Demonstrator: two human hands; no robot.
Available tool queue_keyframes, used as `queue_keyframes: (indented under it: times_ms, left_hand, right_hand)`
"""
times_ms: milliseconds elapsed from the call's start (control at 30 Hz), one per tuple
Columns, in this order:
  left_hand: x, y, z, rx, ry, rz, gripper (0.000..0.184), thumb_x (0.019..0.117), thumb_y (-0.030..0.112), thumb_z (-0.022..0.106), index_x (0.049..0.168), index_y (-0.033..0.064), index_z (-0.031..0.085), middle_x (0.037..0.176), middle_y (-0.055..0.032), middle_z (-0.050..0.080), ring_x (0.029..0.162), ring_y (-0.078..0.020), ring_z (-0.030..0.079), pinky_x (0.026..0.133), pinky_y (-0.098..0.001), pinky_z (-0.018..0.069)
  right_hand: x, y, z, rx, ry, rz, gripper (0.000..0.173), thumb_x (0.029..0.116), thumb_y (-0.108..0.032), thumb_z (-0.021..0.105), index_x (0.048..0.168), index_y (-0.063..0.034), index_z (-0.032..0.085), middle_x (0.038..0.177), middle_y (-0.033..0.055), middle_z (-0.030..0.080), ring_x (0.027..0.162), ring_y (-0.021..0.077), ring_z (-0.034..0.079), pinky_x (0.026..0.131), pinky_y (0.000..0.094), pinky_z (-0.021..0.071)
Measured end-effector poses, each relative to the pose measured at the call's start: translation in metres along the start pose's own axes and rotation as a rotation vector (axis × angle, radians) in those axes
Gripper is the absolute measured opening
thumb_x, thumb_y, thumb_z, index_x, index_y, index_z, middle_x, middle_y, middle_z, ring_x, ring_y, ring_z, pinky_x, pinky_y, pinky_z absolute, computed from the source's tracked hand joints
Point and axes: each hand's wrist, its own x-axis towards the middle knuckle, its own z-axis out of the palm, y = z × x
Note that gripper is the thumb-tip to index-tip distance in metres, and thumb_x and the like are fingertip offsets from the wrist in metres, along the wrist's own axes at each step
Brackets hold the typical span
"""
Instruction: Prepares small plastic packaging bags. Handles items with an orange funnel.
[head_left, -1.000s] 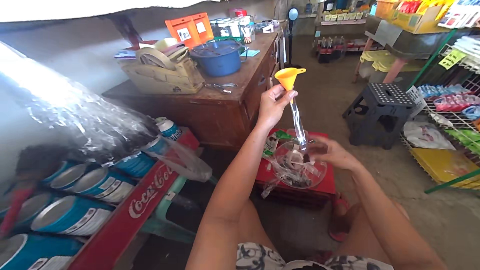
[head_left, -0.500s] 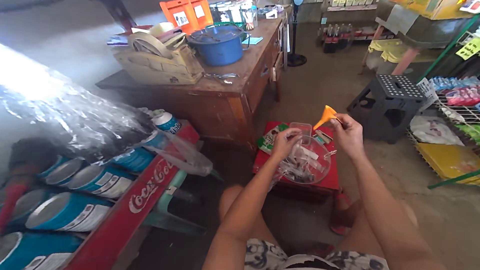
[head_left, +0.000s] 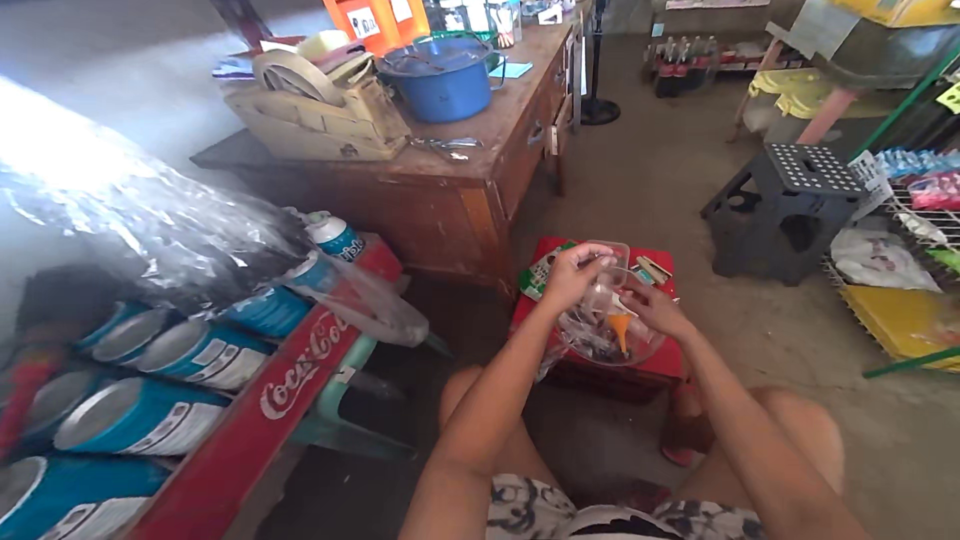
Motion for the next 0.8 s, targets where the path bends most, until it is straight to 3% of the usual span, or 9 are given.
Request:
queue_keyframes:
  times_ms: [67,133,200,300,500,667,800]
  left_hand:
    - [0.004,0.005,0.002,-0.036,-0.009,0.032,0.016,0.1015,0.006,0.061,0.114,-0.0020,0.069,0.102,-0.0102,0.074,0.088,-0.0115,0.069,0.084,-0.0304,0.0568]
    - [0.008,0.010,0.003,-0.074,-0.001,0.072,0.016,0.1013,0.005,0.061,0.114,-0.0024,0.068,0.101,-0.0095,0.074,0.088,-0.0098,0.069,0.084,-0.0286,0.0572]
    - [0.011,0.017,0.001,-0.096,0.021,0.102,0.016,0.1016,0.004,0.060,0.114,-0.0016,0.068,0.099,-0.0082,0.074,0.086,-0.0079,0.069,0.082,-0.0260,0.0569]
    - [0.013,0.027,-0.007,-0.102,0.078,0.113,0.016,0.1021,0.005,0.059,0.115,-0.0015,0.067,0.100,-0.0076,0.075,0.083,-0.0057,0.067,0.077,-0.0230,0.0550]
    - [0.026,0.031,-0.028,-0.184,0.205,0.143,0.016,0.1003,0.001,0.058,0.113,-0.0049,0.067,0.097,-0.0042,0.074,0.090,-0.0054,0.069,0.086,-0.0244,0.0569]
    - [0.040,0.051,-0.038,-0.181,0.226,0.197,0.016,0.0997,-0.001,0.058,0.113,-0.0047,0.065,0.094,-0.0019,0.074,0.089,-0.0048,0.070,0.087,-0.0243,0.0567]
    - [0.051,0.069,-0.039,-0.159,0.200,0.255,0.014,0.0991,-0.002,0.058,0.111,-0.0031,0.066,0.093,-0.0001,0.074,0.089,-0.0046,0.070,0.087,-0.0243,0.0573]
  right_hand:
    - [-0.005,-0.002,0.000,0.227,-0.088,-0.124,0.056,0.0972,-0.025,0.065,0.144,0.0026,0.052,0.141,0.0218,0.058,0.128,0.0284,0.058,0.107,0.0429,0.0482]
    - [-0.009,0.004,0.010,0.362,-0.167,-0.163,0.055,0.0912,-0.013,0.070,0.141,0.0048,0.053,0.136,0.0186,0.061,0.123,0.0212,0.061,0.103,0.0360,0.0517]
    - [-0.015,0.013,0.024,0.477,-0.165,-0.171,0.036,0.0925,-0.002,0.065,0.127,0.0071,0.061,0.120,0.0140,0.068,0.107,0.0148,0.067,0.095,0.0321,0.0562]
    - [-0.028,0.015,0.035,0.662,-0.095,-0.148,0.017,0.0963,0.000,0.058,0.110,0.0042,0.066,0.098,0.0053,0.073,0.088,0.0109,0.071,0.085,0.0308,0.0600]
    - [-0.057,-0.005,0.023,0.830,0.003,-0.204,0.029,0.0898,0.004,0.062,0.119,0.0020,0.063,0.102,0.0016,0.075,0.086,0.0106,0.072,0.082,0.0294,0.0608]
    - [-0.073,-0.022,0.014,0.944,0.038,-0.261,0.032,0.0983,-0.003,0.055,0.129,0.0035,0.061,0.110,0.0026,0.075,0.088,0.0107,0.073,0.082,0.0275,0.0607]
    - [-0.078,-0.035,0.009,1.024,0.082,-0.274,0.027,0.1009,-0.003,0.049,0.122,0.0013,0.066,0.109,0.0036,0.075,0.089,0.0116,0.073,0.083,0.0283,0.0611]
